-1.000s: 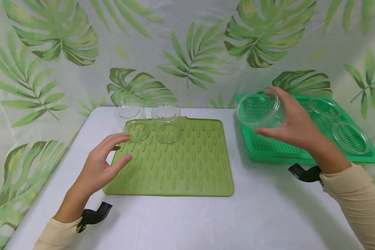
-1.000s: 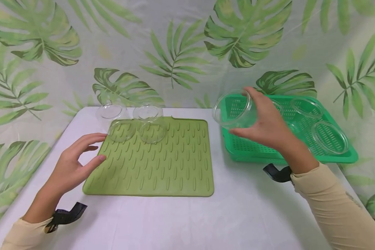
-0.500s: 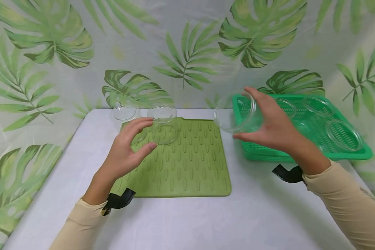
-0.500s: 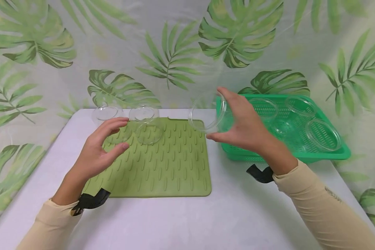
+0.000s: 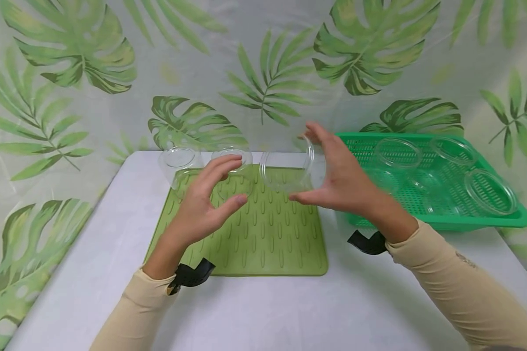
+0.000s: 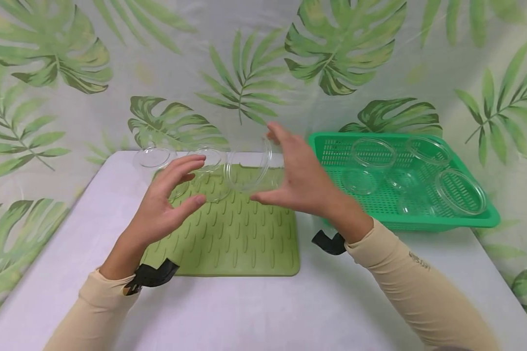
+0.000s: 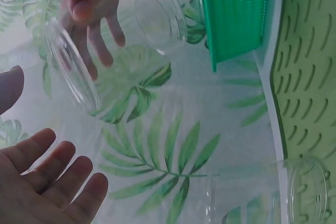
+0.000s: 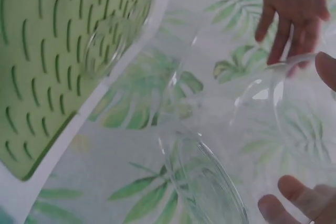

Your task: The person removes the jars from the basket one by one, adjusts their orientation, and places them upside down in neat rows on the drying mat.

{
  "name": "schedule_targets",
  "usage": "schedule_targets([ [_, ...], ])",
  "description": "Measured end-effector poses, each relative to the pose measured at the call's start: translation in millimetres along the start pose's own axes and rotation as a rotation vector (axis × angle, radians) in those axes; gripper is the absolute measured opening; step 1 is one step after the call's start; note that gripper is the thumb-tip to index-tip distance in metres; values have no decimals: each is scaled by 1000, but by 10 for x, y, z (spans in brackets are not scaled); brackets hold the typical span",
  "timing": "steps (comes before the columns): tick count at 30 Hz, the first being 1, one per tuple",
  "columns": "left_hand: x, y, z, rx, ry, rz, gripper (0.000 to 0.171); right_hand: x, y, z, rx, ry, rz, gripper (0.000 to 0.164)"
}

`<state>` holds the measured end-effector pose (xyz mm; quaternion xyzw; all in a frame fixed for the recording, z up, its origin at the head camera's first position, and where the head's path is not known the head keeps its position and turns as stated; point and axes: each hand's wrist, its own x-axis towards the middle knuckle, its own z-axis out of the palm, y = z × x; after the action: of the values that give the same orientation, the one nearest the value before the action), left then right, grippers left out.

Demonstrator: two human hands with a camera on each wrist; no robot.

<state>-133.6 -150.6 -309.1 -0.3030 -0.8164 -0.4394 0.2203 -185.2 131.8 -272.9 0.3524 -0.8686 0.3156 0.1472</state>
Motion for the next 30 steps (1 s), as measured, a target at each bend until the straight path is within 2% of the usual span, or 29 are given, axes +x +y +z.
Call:
schedule_targets([
  [5, 57, 42, 53, -15, -6, 6, 61, 77, -56, 154, -35, -3, -46, 107],
  [11, 69, 49, 68, -7, -25, -7, 61, 91, -50, 315, -76, 12, -122, 105],
  [19, 51, 17, 61, 17, -46, -27, 65, 29, -63, 460, -85, -30, -106, 106],
  [25, 49, -35, 106, 23, -66, -4, 68, -21, -73, 547, -85, -53, -112, 108],
  [30, 33, -59, 137, 28, -119, -41, 73, -62, -69, 599, -106, -60, -118, 109],
])
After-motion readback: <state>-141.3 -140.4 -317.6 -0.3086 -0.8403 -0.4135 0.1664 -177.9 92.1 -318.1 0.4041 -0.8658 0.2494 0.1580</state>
